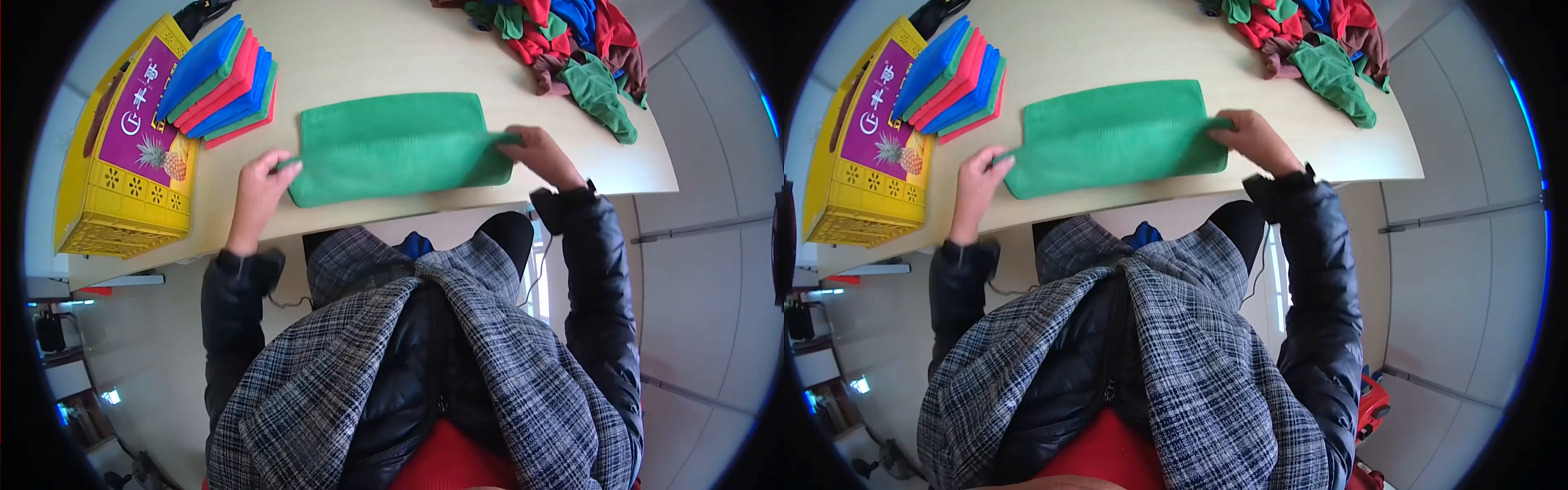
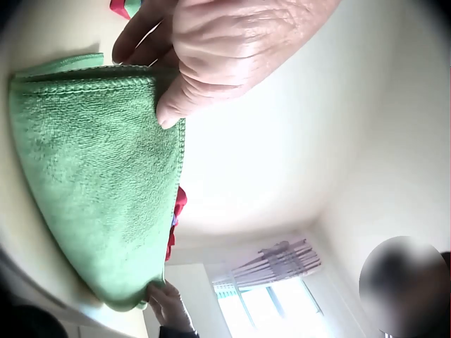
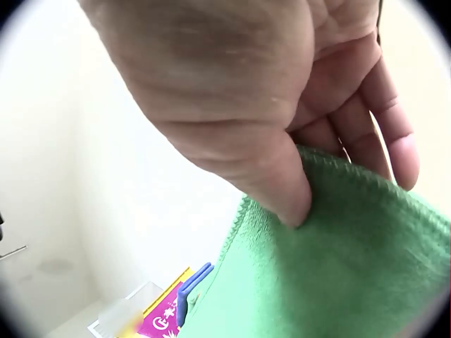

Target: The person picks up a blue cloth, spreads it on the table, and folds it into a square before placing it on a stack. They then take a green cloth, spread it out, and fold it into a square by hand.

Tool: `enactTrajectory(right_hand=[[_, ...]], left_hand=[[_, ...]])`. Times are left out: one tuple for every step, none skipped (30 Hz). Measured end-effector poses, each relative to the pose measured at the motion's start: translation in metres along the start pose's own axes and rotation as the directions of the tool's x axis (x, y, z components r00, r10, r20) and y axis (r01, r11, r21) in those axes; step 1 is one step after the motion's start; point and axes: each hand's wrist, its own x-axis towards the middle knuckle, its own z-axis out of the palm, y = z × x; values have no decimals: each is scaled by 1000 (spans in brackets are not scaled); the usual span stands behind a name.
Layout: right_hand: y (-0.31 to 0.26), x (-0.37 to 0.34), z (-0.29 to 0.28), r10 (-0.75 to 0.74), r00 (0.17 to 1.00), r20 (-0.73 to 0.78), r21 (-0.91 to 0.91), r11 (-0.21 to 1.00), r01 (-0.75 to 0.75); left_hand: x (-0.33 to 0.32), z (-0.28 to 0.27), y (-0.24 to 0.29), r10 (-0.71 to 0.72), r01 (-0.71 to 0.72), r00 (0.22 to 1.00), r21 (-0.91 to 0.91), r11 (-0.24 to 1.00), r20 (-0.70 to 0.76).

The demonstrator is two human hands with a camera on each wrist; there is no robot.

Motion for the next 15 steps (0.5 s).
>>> enactTrajectory(right_hand=[[1, 23, -5, -26, 1000, -16, -57, 998, 25], [3, 44, -8, -51, 998, -30, -113, 992, 47], [10, 67, -10, -57, 998, -28, -118, 992, 54], [18, 90, -10, -12, 997, -73, -78, 997, 7], [26, 105, -6, 36, 993, -115, -34, 999, -40], [32, 114, 1, 34, 993, -112, -36, 999, -38], [38, 123, 7, 42, 987, -155, -66, 996, -53], [39, 129, 12, 49, 979, -200, -94, 993, -69], [40, 133, 13, 57, 968, -245, -120, 989, -89], [43, 135, 11, 59, 967, -248, -119, 989, -91], [42, 133, 12, 73, 961, -268, -93, 991, -101], [43, 130, 13, 90, 954, -285, -65, 992, -113], [43, 127, 15, 107, 949, -298, -38, 992, -124], [44, 122, 16, 111, 949, -295, -37, 991, -128], [44, 113, 17, 156, 941, -300, 46, 988, -150]], left_hand=[[25, 3, -20, 11, -11, 1000, -8, 1000, -1], [48, 7, -35, 52, -52, 998, -10, 999, -32], [70, 13, -51, 93, -94, 994, -11, 996, -63], [93, 20, -67, 94, -95, 993, -11, 995, -69], [113, 27, -88, 66, -62, 996, 69, 996, -57], [121, 31, -95, 37, -30, 998, 149, 988, -47], [123, 35, -103, 38, -30, 998, 149, 988, -52], [125, 41, -102, 7, 11, 997, 236, 972, -75], [126, 46, -101, -23, 54, 995, 320, 946, -99], [128, 50, -101, -52, 97, 991, 400, 911, -122], [129, 51, -102, -51, 94, 992, 400, 912, -117], [128, 50, -104, -66, 104, 992, 391, 914, -111], [125, 49, -105, -83, 118, 991, 382, 917, -106], [122, 47, -106, -100, 132, 989, 373, 918, -104], [118, 47, -108, -102, 134, 989, 373, 918, -104]])
